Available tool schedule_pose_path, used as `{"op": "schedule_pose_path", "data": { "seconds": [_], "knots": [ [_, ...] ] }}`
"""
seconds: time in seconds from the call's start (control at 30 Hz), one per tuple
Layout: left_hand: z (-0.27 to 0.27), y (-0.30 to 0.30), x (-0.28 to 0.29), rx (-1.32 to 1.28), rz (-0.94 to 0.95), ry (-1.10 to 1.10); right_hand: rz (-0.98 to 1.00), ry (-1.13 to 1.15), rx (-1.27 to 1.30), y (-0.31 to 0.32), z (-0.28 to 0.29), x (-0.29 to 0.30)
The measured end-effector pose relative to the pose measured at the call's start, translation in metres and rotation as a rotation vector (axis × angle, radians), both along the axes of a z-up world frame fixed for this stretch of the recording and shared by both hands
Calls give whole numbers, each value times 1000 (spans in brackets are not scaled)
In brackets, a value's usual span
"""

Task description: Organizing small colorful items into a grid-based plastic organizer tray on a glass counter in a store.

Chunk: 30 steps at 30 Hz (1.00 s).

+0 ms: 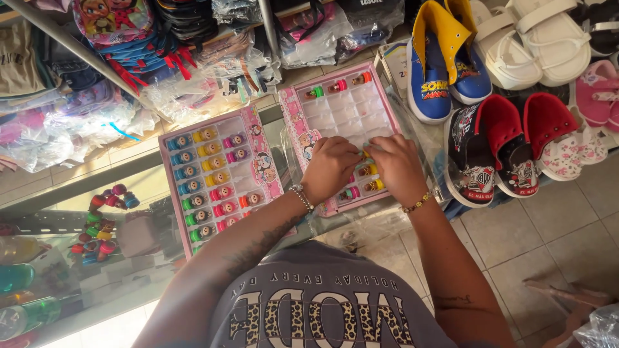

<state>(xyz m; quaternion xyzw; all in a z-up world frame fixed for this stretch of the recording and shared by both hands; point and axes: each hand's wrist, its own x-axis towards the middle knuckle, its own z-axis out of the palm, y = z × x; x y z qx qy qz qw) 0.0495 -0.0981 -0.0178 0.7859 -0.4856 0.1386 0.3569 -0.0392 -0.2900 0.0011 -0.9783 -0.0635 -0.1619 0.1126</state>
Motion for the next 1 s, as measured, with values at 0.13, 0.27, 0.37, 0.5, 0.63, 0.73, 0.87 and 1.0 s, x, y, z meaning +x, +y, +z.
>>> {"op": "schedule_pose_path", "data": {
  "seconds": [0.13, 0.27, 0.37, 0.5, 0.63, 0.73, 0.87, 1.0],
  "knots": [
    [-12, 1, 4, 62, -5, 10, -41, -50, -68, 7, -4, -5],
    [-13, 4, 5, 79, 4, 31, -68, -60, -139, 9, -1, -8],
    [-15, 5, 7, 99, -4, 27, -62, -43, -149, 12, 1, -8],
    [-14, 11, 9, 107, -98, 15, -80, -9, -190, 8, -13, -11],
    [17, 41, 11, 6, -142, 9, -58, 39, -172, 8, -6, -17],
    [51, 89, 16, -131, -146, 47, -43, 95, -32, 12, 7, -18],
    [86, 188, 5, -180, 114, 164, -55, 71, -78, 9, -5, -21],
    [106, 296, -20, -220, 444, 235, -70, -53, -94, 13, -6, -25]
  ]
}}
